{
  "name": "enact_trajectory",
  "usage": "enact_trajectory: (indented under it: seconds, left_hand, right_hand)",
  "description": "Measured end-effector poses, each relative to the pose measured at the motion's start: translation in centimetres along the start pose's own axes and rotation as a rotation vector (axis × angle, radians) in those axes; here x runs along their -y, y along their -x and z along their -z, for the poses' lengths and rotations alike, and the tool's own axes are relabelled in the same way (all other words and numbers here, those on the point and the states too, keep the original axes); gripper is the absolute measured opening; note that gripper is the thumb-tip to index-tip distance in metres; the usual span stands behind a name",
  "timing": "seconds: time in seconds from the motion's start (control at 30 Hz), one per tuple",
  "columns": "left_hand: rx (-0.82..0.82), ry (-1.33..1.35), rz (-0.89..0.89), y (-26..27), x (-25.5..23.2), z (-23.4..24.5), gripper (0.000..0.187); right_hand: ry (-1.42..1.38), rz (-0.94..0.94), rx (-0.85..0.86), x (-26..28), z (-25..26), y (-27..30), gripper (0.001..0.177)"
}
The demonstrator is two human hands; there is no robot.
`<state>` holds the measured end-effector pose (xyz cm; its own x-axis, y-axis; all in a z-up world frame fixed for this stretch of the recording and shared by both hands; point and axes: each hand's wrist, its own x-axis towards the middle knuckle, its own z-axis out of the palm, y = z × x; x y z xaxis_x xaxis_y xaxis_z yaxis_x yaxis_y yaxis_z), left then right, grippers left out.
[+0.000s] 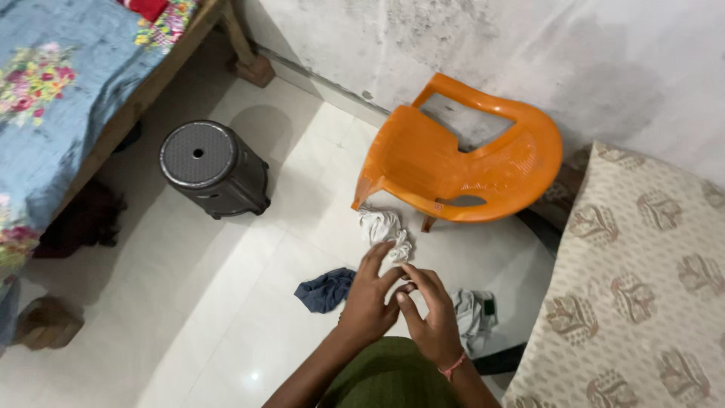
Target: The person picks up various pieces of clothing from the floor and a small stool and places them one by one onto a bed to form a pile.
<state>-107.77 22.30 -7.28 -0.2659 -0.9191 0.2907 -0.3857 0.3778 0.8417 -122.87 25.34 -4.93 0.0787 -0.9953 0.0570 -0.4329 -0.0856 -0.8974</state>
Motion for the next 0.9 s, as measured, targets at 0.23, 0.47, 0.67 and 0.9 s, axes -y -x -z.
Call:
enact_trajectory:
  seconds: [0.23, 0.47, 0.67, 0.9]
  left_hand:
    - [0.144, 0.045, -0.062, -1.8, -2.1, -3.1, 0.038]
    - [0.130, -0.085, -0.090, -3.4, -4.5, -7.6, 0.037]
    - [-0.040, -0.141, 0.067, -3.1, -6.9, -10.4, 0.045]
    - [-0.239, -0.321, 0.272, -1.3, -8.3, -12.3, 0.044]
  right_hand:
    - [-0.007, -0.031, -0.098, -3.1, 3.6, 1.9, 0.046]
    - [-0.053, -0.022, -0.099, -5.8, 8.3, 1.4, 0.043]
    - [-0.055, 0.120, 0.060, -6.7, 11.8, -0.8, 0.043]
    - [-0.126, 0.231, 0.384, -6.8, 12.8, -3.5, 0.042]
